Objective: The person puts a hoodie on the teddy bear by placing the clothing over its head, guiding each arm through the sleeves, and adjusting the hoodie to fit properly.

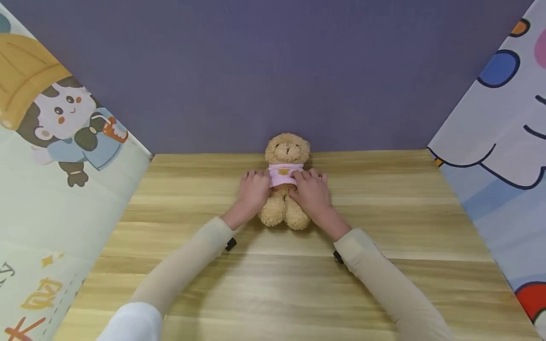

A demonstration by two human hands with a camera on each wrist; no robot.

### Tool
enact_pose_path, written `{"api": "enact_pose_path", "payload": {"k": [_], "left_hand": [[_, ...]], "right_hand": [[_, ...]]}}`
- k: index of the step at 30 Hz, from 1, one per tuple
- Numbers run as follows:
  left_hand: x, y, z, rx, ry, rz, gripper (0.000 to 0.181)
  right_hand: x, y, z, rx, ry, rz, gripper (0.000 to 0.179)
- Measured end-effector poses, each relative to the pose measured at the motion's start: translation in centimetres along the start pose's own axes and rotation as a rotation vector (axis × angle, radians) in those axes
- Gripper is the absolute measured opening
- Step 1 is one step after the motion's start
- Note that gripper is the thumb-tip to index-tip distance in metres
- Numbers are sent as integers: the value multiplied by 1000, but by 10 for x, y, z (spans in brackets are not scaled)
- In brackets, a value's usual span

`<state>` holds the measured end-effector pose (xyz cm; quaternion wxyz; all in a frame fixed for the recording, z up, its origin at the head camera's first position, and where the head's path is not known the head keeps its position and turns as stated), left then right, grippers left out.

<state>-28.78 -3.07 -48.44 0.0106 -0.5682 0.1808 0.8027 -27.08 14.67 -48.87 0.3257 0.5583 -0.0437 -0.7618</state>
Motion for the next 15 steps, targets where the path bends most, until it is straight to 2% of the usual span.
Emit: {"api": "enact_pose_path", "payload": {"k": [3, 6, 10, 13, 15], "left_hand": [[3, -5, 8, 2, 8, 4, 5], [7, 1, 5, -39, 60, -118, 5], [9, 19, -6, -109, 93, -318, 17], [7, 21, -8, -91, 64, -377, 21], [3, 17, -7, -63, 40, -377, 22]], "right_hand": [[5, -2, 7, -23, -32, -11, 23], [0, -6, 9, -5, 14, -7, 20], [-20, -13, 9, 41, 134, -8, 15], [-35, -8, 14, 68, 198, -73, 21], [-38, 1, 22, 36, 197, -97, 28]]}}
Point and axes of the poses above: each hand's wrist, its own z-axis towards the middle knuckle, its own x-axis out of the palm, y = z × x, the point moved 2 cm from there along z, towards the middle knuckle, and after that the axes turned 10 degrees about z, right-handed, at the moved point
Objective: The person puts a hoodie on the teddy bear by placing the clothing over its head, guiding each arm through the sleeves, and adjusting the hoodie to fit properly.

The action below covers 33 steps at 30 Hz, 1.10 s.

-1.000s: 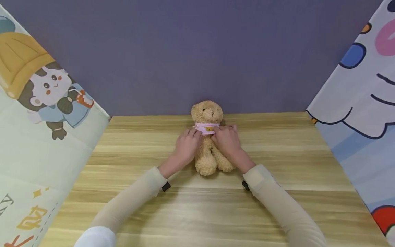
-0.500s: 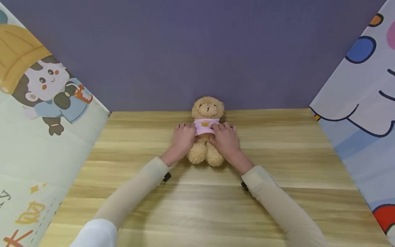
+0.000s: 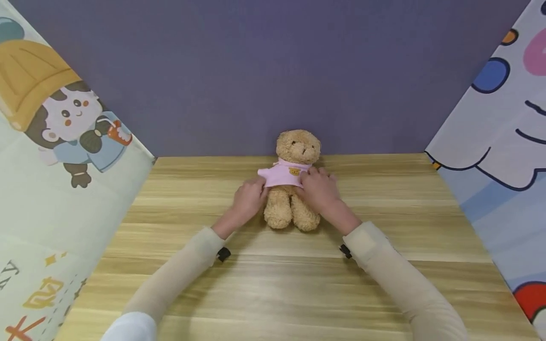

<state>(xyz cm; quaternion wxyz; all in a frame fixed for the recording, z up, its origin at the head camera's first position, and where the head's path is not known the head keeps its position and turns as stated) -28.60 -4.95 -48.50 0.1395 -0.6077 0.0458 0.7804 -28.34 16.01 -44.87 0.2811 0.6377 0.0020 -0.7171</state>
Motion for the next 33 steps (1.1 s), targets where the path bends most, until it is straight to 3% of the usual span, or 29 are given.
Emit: {"api": "enact_pose_path", "payload": {"k": [5, 13, 19, 24, 26, 31, 33], "left_hand": [[-4, -15, 1, 27, -21, 31, 24], [-8, -26, -5, 38, 11, -30, 29], [-8, -23, -14, -52, 44, 19, 28], [-10, -24, -23, 22, 25, -15, 30], [-12, -19, -26, 31, -9, -65, 30], [-17, 13, -31, -64, -66, -228, 18], [-17, 23, -30, -74, -74, -279, 14]], "right_hand": [[7, 19, 20, -151, -76, -54, 36], [28, 23, 47, -193, -180, -288, 29], [30, 28, 47, -177, -122, -249, 30], [31, 33, 38, -163, -140, -230, 22], [31, 34, 33, -152, -134, -191, 21], [25, 36, 10, -125, -86, -46, 16], [22, 36, 0, -131, -89, -17, 16]]}}
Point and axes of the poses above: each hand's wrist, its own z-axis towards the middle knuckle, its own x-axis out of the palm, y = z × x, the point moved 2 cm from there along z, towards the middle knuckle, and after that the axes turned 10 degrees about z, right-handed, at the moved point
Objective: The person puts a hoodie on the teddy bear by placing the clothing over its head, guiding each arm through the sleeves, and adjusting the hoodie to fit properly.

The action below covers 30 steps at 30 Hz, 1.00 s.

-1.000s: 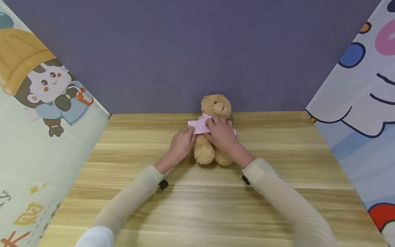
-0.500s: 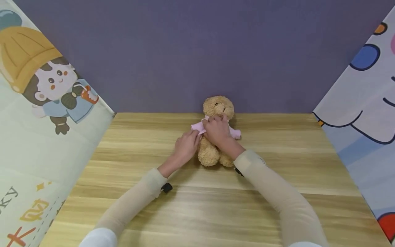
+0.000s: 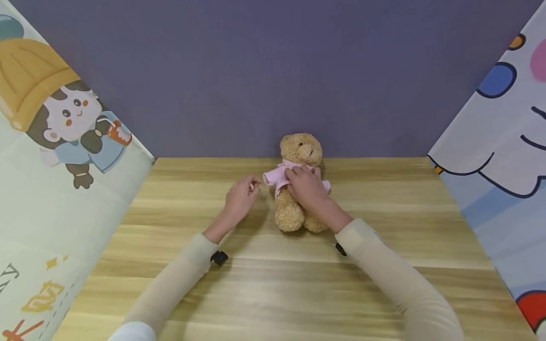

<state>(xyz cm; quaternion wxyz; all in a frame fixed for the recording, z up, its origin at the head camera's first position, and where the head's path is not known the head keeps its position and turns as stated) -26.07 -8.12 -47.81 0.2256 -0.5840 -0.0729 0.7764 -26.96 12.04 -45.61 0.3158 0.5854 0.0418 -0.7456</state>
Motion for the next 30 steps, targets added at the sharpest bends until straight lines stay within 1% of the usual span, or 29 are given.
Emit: {"api": "enact_pose_path", "payload": {"k": [2, 4, 6, 8, 12, 14, 16, 19, 21, 23, 25, 27, 30], "left_hand": [[1, 3, 7, 21, 7, -43, 15], [4, 3, 13, 43, 27, -56, 17], [8, 1, 17, 38, 51, -67, 20], [12, -1, 18, 12, 71, -67, 23], [17, -6, 20, -46, 90, -69, 31], [18, -8, 21, -64, 101, -67, 37], [18, -10, 24, -81, 114, -60, 42], [17, -13, 30, -111, 132, -47, 46], [15, -15, 33, -130, 140, -49, 40], [15, -16, 36, -142, 136, -45, 33], [15, -14, 39, -131, 134, -24, 24], [14, -7, 41, -108, 138, 14, 17], [8, 11, 45, -76, 165, 95, 17]], "right_hand": [[-3, -1, -5, -19, -16, 11, 18], [-4, -2, -9, -41, -37, 19, 21], [-4, -2, -13, -53, -54, 24, 23], [-4, -3, -17, -40, -62, 33, 24], [2, -11, -26, 51, -61, 37, 34], [4, -14, -30, 74, -65, 27, 39], [6, -17, -31, 60, -80, 16, 41], [6, -17, -29, 8, -124, 9, 36], [6, -17, -26, 13, -137, 20, 31], [5, -15, -24, 44, -132, 32, 27], [4, -14, -23, 78, -112, 38, 24], [2, -13, -24, 84, -85, 39, 23], [2, -11, -26, 23, -70, 42, 21]]}}
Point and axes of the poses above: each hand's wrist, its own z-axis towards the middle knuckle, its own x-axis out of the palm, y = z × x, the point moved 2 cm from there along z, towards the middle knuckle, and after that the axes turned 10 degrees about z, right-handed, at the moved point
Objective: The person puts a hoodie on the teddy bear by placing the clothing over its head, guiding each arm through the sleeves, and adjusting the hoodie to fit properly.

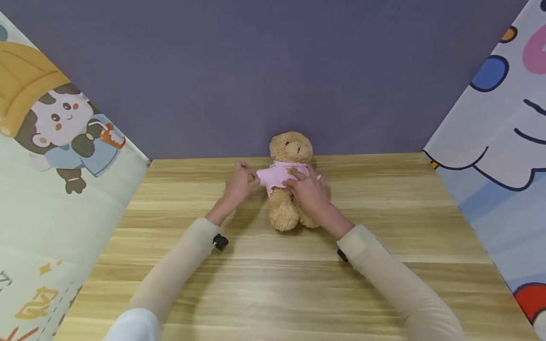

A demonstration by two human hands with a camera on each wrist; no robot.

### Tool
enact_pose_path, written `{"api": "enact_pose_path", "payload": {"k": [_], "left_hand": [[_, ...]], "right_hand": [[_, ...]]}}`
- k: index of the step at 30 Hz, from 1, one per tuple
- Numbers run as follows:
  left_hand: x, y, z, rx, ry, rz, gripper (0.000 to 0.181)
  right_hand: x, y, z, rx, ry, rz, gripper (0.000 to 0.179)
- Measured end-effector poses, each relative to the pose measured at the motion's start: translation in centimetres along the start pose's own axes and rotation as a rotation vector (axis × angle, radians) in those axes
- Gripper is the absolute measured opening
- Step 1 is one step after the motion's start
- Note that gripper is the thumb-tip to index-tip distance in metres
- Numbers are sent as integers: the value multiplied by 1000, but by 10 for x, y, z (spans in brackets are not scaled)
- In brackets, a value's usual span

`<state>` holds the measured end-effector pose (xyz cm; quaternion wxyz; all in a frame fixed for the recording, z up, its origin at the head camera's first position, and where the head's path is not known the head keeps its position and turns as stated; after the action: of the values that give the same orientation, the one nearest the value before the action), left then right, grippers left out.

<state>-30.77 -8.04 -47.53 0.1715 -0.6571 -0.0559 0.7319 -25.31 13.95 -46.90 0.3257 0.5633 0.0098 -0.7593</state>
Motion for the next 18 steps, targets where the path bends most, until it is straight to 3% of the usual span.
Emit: {"api": "enact_pose_path", "payload": {"k": [5, 8, 14, 16, 18], "left_hand": [[-2, 23, 16, -35, 35, 105, 23], [-1, 28, 21, -9, 52, 108, 30], [4, 15, 16, 80, 60, 29, 43], [4, 9, 14, 115, 50, 49, 42], [3, 6, 15, 158, 11, 133, 36]], "right_hand": [[3, -10, 1, -113, 10, 46, 20], [2, -11, 5, -131, 2, 54, 20], [-3, -18, 17, -65, 27, 52, 38], [-3, -19, 20, -59, 37, 42, 37], [-2, -21, 23, -66, 33, 29, 27]]}}
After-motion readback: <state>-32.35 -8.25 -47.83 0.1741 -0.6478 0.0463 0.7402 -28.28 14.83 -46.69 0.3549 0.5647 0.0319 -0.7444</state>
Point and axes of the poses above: each hand's wrist, its own z-axis towards the middle knuckle, its own x-axis out of the palm, y = z × x, the point moved 2 cm from there along z, towards the middle knuckle, and after that the axes turned 10 degrees about z, right-handed, at the moved point
